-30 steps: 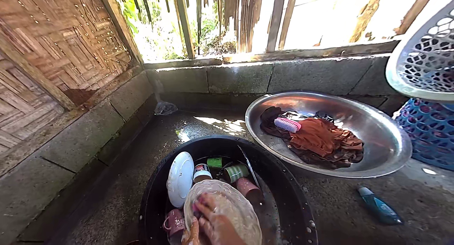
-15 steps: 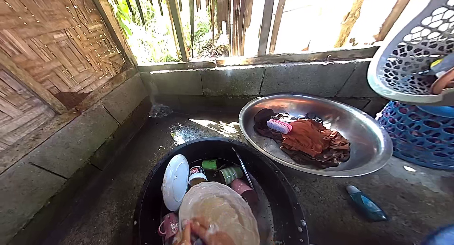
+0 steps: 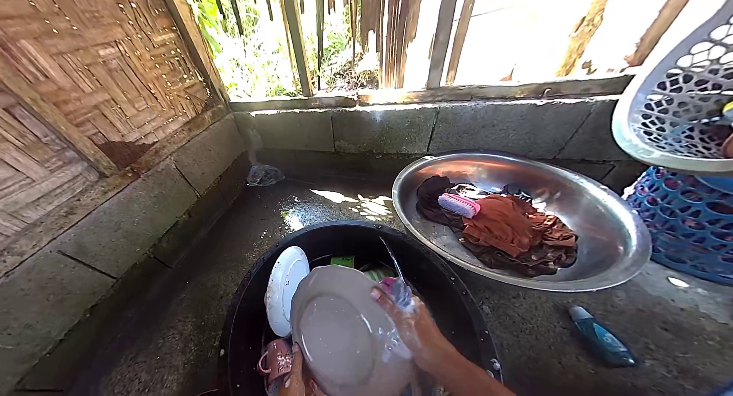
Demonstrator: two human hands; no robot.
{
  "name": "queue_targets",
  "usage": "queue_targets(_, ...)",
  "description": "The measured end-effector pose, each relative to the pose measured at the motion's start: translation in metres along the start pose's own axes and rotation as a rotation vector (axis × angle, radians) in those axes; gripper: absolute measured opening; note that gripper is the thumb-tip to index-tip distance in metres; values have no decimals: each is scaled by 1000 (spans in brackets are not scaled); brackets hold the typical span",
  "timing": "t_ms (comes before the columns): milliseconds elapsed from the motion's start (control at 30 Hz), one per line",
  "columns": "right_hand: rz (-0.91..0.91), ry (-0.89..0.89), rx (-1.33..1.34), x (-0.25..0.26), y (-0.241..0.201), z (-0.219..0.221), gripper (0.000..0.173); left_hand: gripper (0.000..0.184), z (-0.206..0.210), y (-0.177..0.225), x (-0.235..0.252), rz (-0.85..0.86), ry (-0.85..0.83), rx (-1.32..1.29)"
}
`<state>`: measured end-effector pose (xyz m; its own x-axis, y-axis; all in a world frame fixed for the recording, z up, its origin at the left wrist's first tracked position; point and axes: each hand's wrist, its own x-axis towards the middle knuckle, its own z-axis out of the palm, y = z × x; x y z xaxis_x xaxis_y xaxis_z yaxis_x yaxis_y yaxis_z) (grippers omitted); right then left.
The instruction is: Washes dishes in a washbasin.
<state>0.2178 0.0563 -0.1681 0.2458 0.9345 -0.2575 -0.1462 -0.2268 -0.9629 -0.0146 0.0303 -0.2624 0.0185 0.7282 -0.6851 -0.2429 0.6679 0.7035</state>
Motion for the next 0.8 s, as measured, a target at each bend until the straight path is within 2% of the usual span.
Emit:
queue_targets(67, 8, 79, -121, 11, 23, -11, 45, 60, 3, 7, -1, 145, 64, -130)
queue_targets(133, -27, 110, -398, 21, 54, -28, 51, 50, 1, 18, -3, 276, 142, -139)
queue_targets(200, -28, 109, -513, 26, 66, -38, 57, 45, 5, 32, -11, 371, 218, -33)
queue_targets(267, -98, 88, -454, 23, 66, -33, 58, 44, 13, 38, -18, 451, 291, 151)
queue_targets(333, -253, -29, -345, 5, 63, -7, 50, 43, 24, 36, -24, 505, 291, 273)
queue_targets(400, -461, -172, -333, -26, 62, 29, 50, 44, 39, 35, -34, 505, 211, 260)
queue_targets(467, -717, -161, -406, -53, 69, 61, 41, 41, 47, 36, -45, 519, 125, 238)
queue_targets(533, -862, -60, -531, -57, 72, 73, 32, 36, 46, 36, -55, 643, 96, 404)
queue_targets(567, -865, -26, -564, -51, 70, 71, 34, 36, 46, 38, -61, 719, 117, 529)
queue_targets(633, -751, 53, -586, -26, 57, 62, 37, 37, 49, 41, -71, 831, 158, 685)
queue_targets(733, -354, 145, -527, 10, 34, 49, 39, 34, 56, 48, -86, 881, 143, 702)
queue_targets(767, -313, 150, -540, 10, 28, 49, 40, 34, 57, 51, -88, 880, 136, 679)
queue_targets(800, -363, 144, -590, 0, 26, 53, 40, 34, 57, 53, -87, 870, 128, 637)
